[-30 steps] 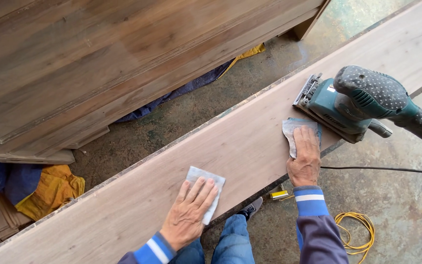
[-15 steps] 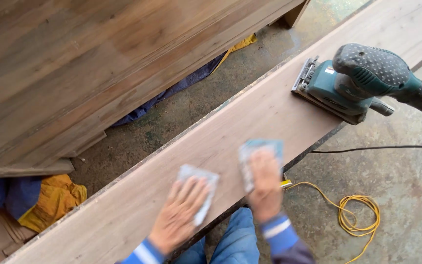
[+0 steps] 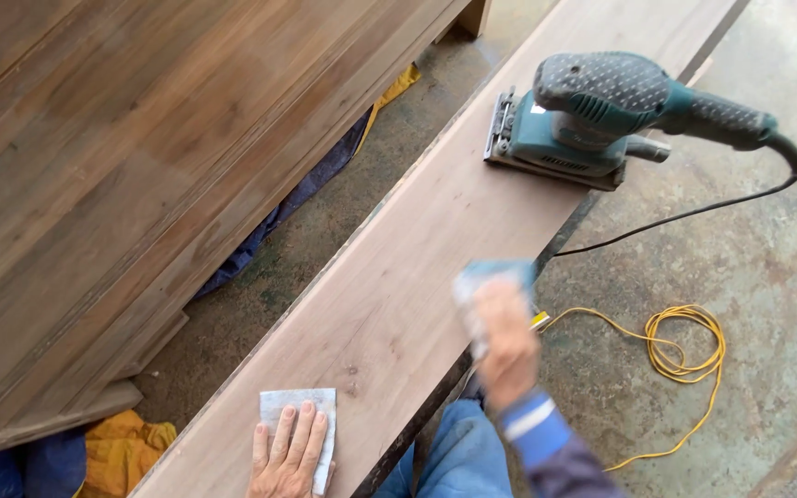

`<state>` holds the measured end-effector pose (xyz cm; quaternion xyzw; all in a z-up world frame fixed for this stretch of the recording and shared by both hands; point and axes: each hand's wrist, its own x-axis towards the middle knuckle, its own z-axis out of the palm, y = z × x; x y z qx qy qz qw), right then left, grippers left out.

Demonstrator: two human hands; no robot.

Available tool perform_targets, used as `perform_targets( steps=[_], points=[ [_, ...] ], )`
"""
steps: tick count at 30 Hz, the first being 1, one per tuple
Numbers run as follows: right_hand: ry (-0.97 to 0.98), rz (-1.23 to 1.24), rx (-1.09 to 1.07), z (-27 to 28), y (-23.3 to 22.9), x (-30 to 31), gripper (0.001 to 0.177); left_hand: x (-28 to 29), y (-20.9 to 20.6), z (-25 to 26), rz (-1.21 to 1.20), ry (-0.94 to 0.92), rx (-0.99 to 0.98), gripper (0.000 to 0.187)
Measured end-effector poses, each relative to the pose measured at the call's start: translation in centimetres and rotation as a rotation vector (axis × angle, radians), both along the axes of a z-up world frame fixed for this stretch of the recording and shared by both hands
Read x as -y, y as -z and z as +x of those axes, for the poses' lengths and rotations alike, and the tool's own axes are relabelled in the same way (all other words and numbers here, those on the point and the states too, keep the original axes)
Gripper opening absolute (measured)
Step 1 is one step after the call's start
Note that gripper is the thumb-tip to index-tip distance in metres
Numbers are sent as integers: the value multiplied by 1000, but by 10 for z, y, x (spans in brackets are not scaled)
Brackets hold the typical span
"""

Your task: Sanding a long wooden plank using sandpaper and an electric sander to achieve a smooth finish.

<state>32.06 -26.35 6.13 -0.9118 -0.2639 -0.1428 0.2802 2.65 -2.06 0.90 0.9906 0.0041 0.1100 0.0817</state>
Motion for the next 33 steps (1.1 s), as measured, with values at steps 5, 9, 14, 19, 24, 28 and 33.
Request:
perform_targets(
  steps=[5,9,14,19,24,28,33],
  points=[
    [-272,-73,72,-52,10,6,31,1,16,-9,-70,-24,-44,74],
    [-110,-262,-62,81,50,60,16,2,16,-3,-81,-40,-73,74],
    [-34,-179,195,40,31,7,32,4,-19,12,-109,-37,-121,72],
    [-480,57,-10,-70,13,-29,30,12,-48,25,-105,-73,-112,68],
    [-119,-485,-312,110,64,32,33,14,-61,29,-65,-91,-208,66],
    [-62,-279,85,86,37,-19,19,15,-62,30,-55,-112,-207,64],
    [-880,-120,22,-74,3,-89,57,17,-57,23,-46,-130,-156,63]
  ],
)
